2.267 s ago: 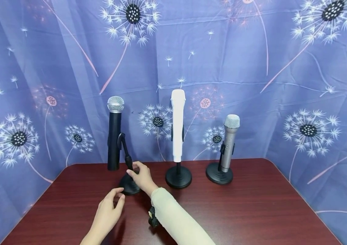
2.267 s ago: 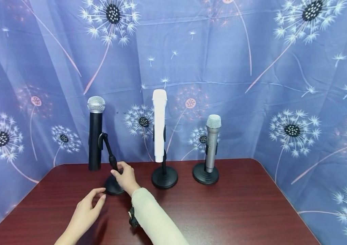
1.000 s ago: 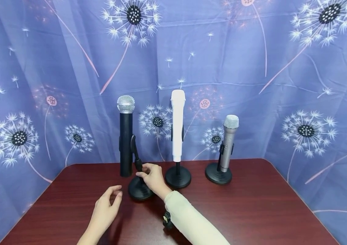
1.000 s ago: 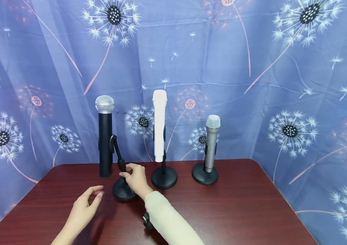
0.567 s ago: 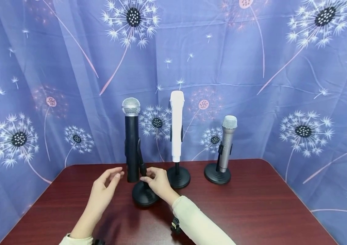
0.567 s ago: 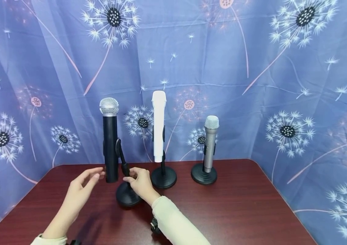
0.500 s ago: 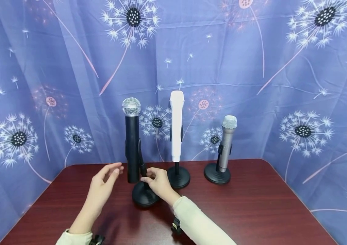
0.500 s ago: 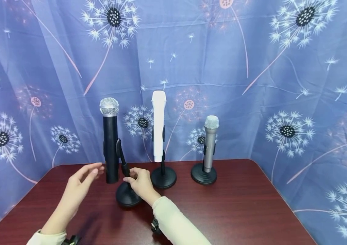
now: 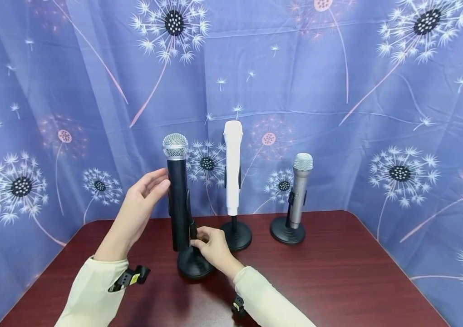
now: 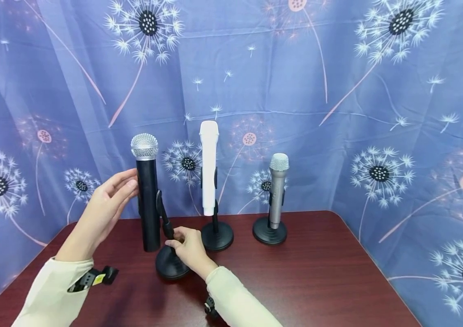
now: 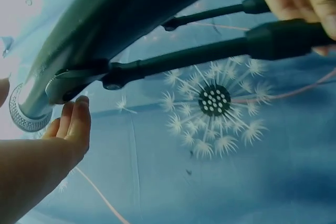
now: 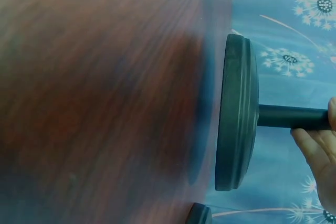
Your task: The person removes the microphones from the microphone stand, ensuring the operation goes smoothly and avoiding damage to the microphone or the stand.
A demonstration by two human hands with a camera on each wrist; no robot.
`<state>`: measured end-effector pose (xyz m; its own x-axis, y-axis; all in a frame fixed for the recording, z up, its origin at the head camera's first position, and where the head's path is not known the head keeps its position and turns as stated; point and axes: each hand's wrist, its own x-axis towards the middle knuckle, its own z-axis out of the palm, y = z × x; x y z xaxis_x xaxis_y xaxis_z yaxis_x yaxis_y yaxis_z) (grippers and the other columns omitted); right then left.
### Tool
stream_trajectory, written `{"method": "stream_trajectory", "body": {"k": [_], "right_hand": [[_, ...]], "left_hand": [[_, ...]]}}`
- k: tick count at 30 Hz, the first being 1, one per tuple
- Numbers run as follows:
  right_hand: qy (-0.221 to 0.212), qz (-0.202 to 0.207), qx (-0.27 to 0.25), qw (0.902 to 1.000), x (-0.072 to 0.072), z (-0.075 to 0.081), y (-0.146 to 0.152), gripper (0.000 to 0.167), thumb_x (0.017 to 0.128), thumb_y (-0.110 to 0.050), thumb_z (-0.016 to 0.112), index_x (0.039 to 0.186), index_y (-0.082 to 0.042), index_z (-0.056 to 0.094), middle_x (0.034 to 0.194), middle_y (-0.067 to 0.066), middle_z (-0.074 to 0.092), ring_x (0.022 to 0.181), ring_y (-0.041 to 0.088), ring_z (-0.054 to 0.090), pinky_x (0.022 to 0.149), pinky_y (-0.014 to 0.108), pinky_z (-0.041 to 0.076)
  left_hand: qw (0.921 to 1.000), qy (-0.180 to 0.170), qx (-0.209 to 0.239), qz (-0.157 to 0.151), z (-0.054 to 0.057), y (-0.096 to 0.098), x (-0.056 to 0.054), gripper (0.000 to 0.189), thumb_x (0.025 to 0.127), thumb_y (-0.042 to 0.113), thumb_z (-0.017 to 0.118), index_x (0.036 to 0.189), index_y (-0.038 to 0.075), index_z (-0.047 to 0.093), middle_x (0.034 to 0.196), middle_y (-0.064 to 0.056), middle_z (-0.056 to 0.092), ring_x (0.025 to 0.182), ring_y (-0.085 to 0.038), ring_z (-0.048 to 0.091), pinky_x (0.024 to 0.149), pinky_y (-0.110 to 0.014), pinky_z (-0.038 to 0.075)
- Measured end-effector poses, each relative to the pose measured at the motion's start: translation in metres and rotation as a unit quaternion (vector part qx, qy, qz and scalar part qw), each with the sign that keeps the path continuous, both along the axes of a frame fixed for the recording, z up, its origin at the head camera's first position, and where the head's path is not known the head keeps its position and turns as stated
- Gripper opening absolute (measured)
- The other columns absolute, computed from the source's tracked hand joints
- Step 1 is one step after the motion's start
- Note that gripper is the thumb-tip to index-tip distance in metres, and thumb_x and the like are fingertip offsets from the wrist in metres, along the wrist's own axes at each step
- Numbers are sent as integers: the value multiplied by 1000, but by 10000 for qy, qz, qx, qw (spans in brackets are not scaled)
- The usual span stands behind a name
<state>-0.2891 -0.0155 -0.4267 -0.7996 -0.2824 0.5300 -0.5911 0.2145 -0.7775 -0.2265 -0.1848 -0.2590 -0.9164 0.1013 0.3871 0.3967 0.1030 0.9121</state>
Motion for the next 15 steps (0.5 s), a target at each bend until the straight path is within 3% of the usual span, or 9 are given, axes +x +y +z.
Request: {"method": "stream_trajectory", "body": {"k": [4,8,11,15], "right_hand": [[-29,43,-66,10000,1,-1,1,17,80,4,74,96,1,71,84,13,73,78,11,69,69,18,51],[6,44,-42,10000,2,-1,2,18,80,5,73,96,1,71,83,11,73,77,10,68,65,18,50],[-7,62,-30,10000,2,-1,3,19,80,6,73,98,2,71,83,13,73,77,12,68,64,17,50],[-47,99,-40,9999,2,-1,3,19,80,7,72,99,3,70,85,16,72,78,13,68,63,16,49]], "left_hand": [[9994,-246,-253,-18,11,6,-3,64,97,30,59,148,3,32,145,-14,40,131,-21,39,110,-38,30],[9989,-352,-312,-90,16,9,-7,64,94,27,63,146,2,35,142,-15,44,127,-22,44,104,-31,37],[9986,-330,-299,-291,17,9,-13,62,93,26,66,144,2,39,137,-14,50,122,-19,51,98,-24,42],[9969,-250,-174,-730,18,7,-20,55,92,19,67,138,-1,44,126,-11,60,114,-18,60,95,-25,46]]}}
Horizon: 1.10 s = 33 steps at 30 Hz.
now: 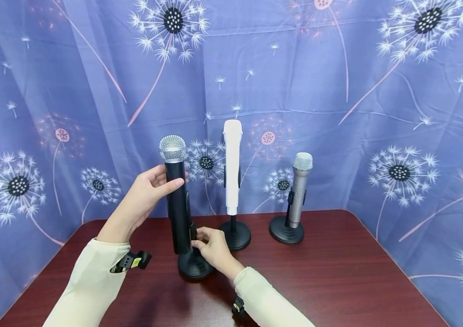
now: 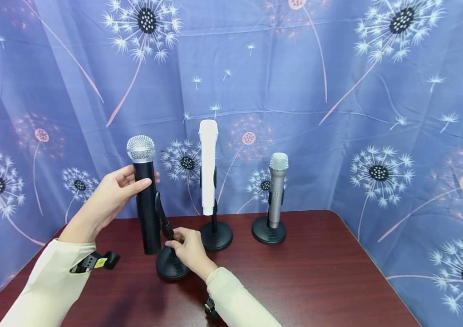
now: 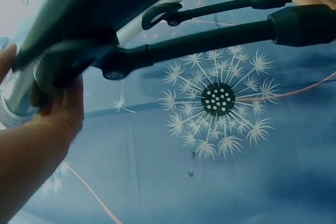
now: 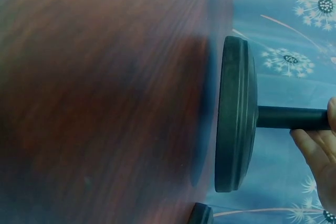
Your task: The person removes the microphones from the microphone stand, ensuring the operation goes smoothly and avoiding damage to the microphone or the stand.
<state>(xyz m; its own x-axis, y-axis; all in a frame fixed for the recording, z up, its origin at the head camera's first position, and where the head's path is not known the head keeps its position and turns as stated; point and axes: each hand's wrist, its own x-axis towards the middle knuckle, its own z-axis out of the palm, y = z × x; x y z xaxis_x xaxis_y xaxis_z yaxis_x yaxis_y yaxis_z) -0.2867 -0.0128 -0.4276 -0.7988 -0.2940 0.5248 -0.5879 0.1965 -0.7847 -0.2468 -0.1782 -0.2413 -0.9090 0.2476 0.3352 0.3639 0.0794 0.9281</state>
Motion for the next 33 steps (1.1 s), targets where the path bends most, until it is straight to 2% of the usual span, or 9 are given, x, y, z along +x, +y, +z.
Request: {"method": "stream_trajectory", "body": {"k": [3,7,14,20,25,27,29,33], "right_hand": [[28,2,-24,10000,0,0,0,19,80,7,72,98,2,70,84,14,72,76,9,67,60,16,49],[115,-48,-59,9999,0,-1,-1,19,78,8,73,96,1,71,82,9,73,73,4,64,56,16,47],[193,-178,-6,9997,-1,0,-1,17,78,7,74,94,-1,71,82,7,73,72,5,63,55,16,47],[343,-229,64,9991,-2,1,0,15,79,5,73,93,-2,71,80,6,73,72,5,65,59,16,48],[393,-224,113,9989,-1,3,-1,16,79,6,73,92,-2,70,79,6,72,73,7,66,60,17,49],[369,-304,179,9987,-1,2,-1,13,80,2,74,92,-3,70,79,6,72,72,6,65,62,17,49],[240,-388,160,9988,-1,0,0,11,81,-3,75,91,-3,70,76,5,71,66,5,62,58,18,48],[-8,-506,77,9987,-2,-3,2,10,82,-9,76,87,-3,70,70,3,68,58,1,55,55,18,47]], "left_hand": [[9995,28,118,-290,-1,-2,-3,51,92,14,66,136,-4,45,117,-8,66,107,-19,64,94,-28,47],[9990,50,207,-405,-1,-3,-2,54,92,12,66,137,-6,43,115,-6,68,105,-21,66,95,-29,47],[9996,163,189,-160,-1,-2,1,52,91,16,68,135,-3,48,114,-6,68,107,-22,65,95,-28,47],[9983,385,416,-108,-1,-1,4,51,92,14,66,137,-3,47,116,-6,67,106,-22,65,94,-28,48],[9965,645,525,66,-3,-2,3,49,92,13,66,135,-3,50,112,-4,69,106,-20,65,93,-27,48],[9943,881,593,100,-2,-1,3,46,91,9,66,133,-2,51,112,-6,69,108,-21,64,93,-26,48],[9898,1220,727,138,2,-1,4,44,90,3,66,132,-2,54,113,-7,68,109,-20,63,94,-27,48],[9723,1923,1330,-13,23,-4,11,41,87,-8,64,127,-2,57,115,-13,65,109,-22,62,95,-28,47]]}}
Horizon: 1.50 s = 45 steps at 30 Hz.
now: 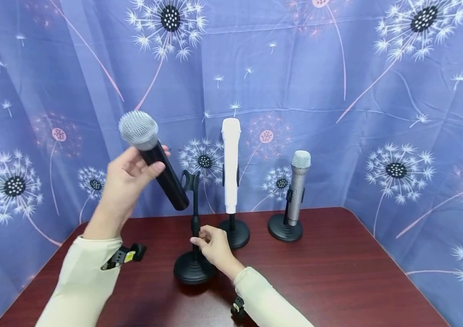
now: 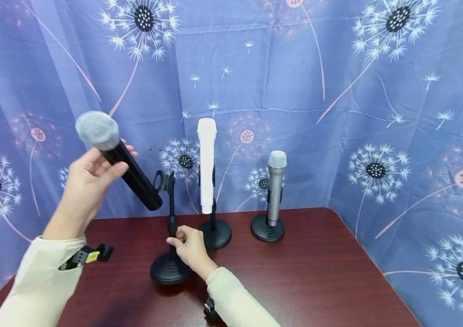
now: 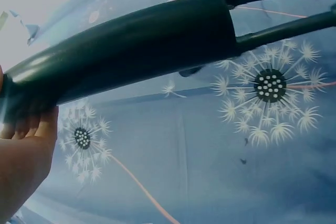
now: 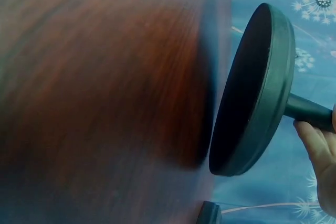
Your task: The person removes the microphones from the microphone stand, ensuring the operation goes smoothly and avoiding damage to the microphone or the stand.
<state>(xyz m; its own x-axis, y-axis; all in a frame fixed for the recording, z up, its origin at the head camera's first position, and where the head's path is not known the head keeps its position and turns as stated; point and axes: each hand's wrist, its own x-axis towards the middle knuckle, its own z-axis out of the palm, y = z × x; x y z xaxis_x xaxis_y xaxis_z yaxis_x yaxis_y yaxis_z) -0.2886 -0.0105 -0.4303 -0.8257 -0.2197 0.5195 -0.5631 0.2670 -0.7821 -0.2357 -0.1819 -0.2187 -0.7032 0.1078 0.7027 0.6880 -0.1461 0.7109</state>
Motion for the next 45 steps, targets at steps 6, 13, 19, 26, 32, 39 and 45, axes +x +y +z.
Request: {"method": "stream_trajectory", "body": {"k": [6,13,19,26,32,39,45], "right_hand": [[108,24,-16,9999,0,4,-1,9,81,-6,76,88,-4,70,71,4,69,62,2,58,60,18,48],[37,176,-108,9998,2,8,-3,9,83,-6,75,90,-4,71,74,4,70,63,3,60,62,19,50],[-70,208,-138,9997,2,12,-4,10,83,-5,74,93,-6,71,76,4,71,66,3,61,66,20,51],[0,299,-178,9994,0,14,-6,12,84,-6,74,95,-4,71,77,4,71,67,4,62,65,21,50],[-16,344,-286,9990,-2,14,-8,11,83,-6,75,93,-6,72,77,4,71,65,4,60,62,20,48],[-92,404,-438,9982,-5,14,-10,12,82,-3,75,94,-6,72,77,6,71,61,4,57,59,19,47],[-147,388,-491,9979,-8,14,-10,12,82,-3,75,94,-5,72,77,7,71,62,3,58,59,18,47]], "left_hand": [[9994,-35,308,-171,10,-11,11,40,90,-7,60,130,-5,53,115,-14,65,108,-24,62,95,-27,46],[9981,-470,398,-72,-5,-25,17,39,92,-5,59,130,-4,53,113,-12,67,105,-23,64,96,-27,46],[9956,-880,74,325,-14,-30,19,39,91,3,64,129,-1,55,110,-7,69,103,-19,65,94,-23,45],[9833,-1569,-607,695,-26,-34,20,48,93,17,66,135,2,51,107,2,71,100,-11,67,91,-19,43],[9719,-1935,-1026,862,-41,-37,19,52,94,24,64,136,-1,47,106,8,71,105,-6,63,87,-20,46],[9496,-2379,-1578,1292,-60,-41,14,49,92,34,66,128,4,49,104,14,71,96,-9,64,85,-24,46],[9336,-2764,-1835,1353,-81,-44,12,52,92,32,66,125,-2,47,98,7,71,84,-10,65,81,-26,50]]}}
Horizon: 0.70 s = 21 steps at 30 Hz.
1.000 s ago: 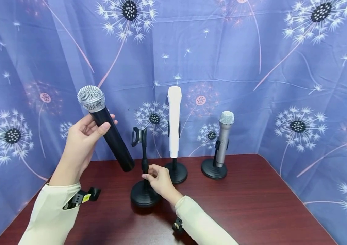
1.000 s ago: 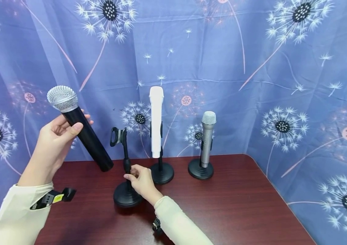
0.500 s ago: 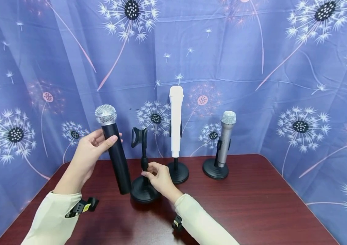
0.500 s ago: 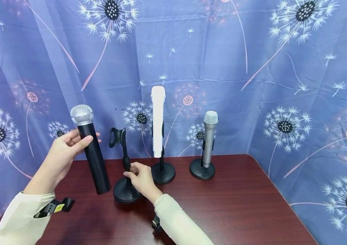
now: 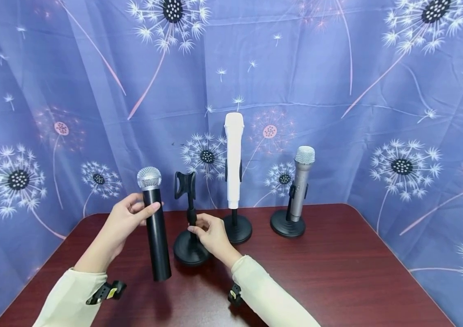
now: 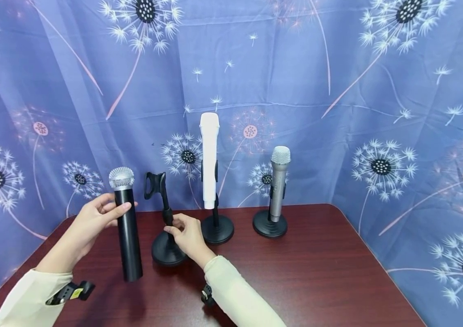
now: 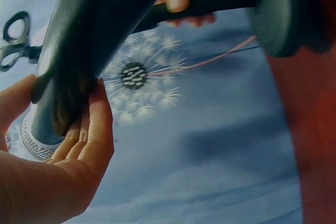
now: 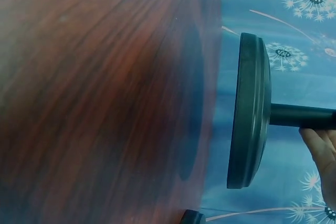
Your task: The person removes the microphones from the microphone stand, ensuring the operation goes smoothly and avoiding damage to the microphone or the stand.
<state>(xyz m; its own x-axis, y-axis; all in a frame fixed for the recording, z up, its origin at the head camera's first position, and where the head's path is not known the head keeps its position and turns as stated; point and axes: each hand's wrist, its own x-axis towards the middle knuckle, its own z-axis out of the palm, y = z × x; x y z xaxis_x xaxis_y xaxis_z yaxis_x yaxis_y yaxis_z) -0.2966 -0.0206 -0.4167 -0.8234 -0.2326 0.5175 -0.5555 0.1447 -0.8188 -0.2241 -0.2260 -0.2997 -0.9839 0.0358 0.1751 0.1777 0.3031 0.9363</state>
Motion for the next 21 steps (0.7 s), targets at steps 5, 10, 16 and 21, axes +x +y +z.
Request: {"method": "stream_trajectory", "body": {"k": [5,10,16,21], "right_hand": [[-84,-2,-73,9999,-1,2,-1,14,82,-1,74,96,-1,72,79,11,72,63,11,60,57,18,47],[-32,18,-41,10000,11,17,0,14,81,6,72,95,5,71,81,18,71,67,26,65,59,19,47],[90,-57,-3,9999,-4,0,-2,14,82,-2,75,96,-2,73,82,10,73,75,15,69,66,20,51],[186,-108,11,9998,-6,-1,-2,13,83,-4,75,95,-4,73,82,7,73,75,7,68,67,20,52]], "left_hand": [[9993,-381,-16,-54,-20,-1,0,47,92,26,67,120,-6,47,97,-4,70,78,-12,65,75,-28,53],[9969,-775,-96,-51,-42,-2,3,48,91,25,68,121,-7,47,96,-8,64,79,-14,65,73,-33,56],[9928,-1172,-260,-46,-69,0,13,46,88,23,70,115,-9,50,87,-10,57,76,-18,64,69,-37,57],[9878,-1450,-519,-225,-88,4,20,47,88,24,72,112,-11,51,84,-9,50,73,-19,63,65,-38,57]]}}
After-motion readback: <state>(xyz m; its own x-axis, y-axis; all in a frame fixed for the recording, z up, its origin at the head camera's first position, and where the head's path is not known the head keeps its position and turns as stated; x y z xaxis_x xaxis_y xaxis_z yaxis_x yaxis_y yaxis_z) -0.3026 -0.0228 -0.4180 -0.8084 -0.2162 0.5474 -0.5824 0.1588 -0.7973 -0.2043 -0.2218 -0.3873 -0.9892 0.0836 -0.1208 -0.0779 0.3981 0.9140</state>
